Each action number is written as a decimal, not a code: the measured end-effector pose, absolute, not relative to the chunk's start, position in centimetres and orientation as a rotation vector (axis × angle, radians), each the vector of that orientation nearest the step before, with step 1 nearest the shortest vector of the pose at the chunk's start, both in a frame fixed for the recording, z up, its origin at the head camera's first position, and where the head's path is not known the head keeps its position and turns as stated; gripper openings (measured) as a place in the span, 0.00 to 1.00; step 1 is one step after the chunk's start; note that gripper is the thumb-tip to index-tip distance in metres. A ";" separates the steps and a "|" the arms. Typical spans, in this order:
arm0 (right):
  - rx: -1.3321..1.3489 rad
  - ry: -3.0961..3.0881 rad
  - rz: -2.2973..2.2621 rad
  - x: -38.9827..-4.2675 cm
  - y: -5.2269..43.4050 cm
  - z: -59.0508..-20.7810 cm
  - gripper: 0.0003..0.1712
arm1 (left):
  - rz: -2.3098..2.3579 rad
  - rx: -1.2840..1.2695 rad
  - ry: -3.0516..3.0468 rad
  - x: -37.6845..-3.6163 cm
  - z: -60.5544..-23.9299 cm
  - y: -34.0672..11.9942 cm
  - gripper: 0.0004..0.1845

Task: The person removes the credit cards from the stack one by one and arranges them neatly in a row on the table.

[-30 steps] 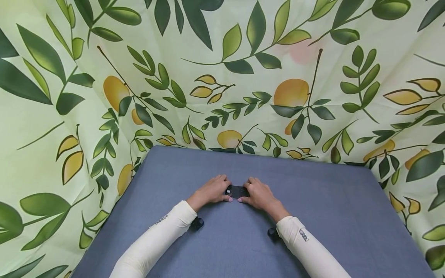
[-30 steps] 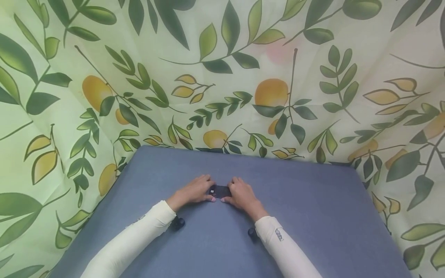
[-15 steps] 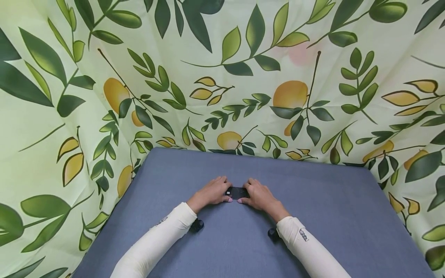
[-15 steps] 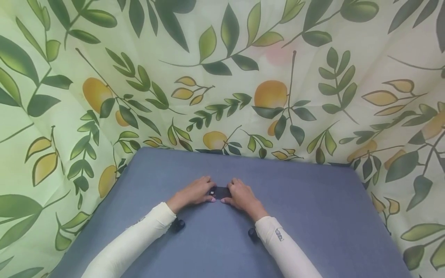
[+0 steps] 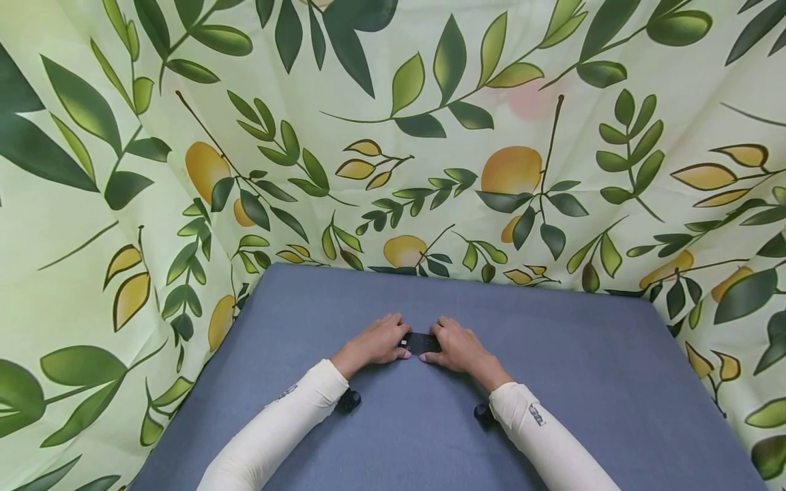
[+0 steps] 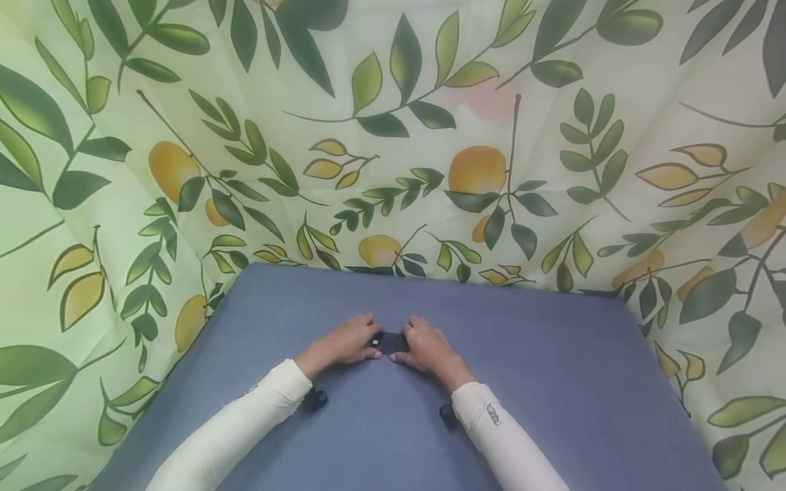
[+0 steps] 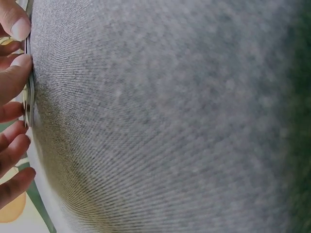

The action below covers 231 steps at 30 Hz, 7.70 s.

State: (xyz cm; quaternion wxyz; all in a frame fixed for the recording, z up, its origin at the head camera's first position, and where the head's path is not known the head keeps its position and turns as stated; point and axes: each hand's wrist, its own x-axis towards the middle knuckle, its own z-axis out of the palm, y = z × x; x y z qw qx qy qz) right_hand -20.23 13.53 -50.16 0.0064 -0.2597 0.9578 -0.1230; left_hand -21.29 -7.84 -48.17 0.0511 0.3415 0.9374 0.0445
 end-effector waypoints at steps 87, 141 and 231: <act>-0.995 3.043 -0.287 -18.6 13.1 -48.9 0.33 | 0.152 1.056 2.851 -19.7 -47.6 -9.2 0.31; -1.072 2.928 -0.374 -16.8 12.1 -47.9 0.32 | 0.249 1.142 2.919 -17.0 -47.7 -12.2 0.31; -1.209 2.954 -0.383 -15.0 8.0 -48.3 0.31 | 0.339 1.159 2.935 -14.4 -48.2 -18.0 0.30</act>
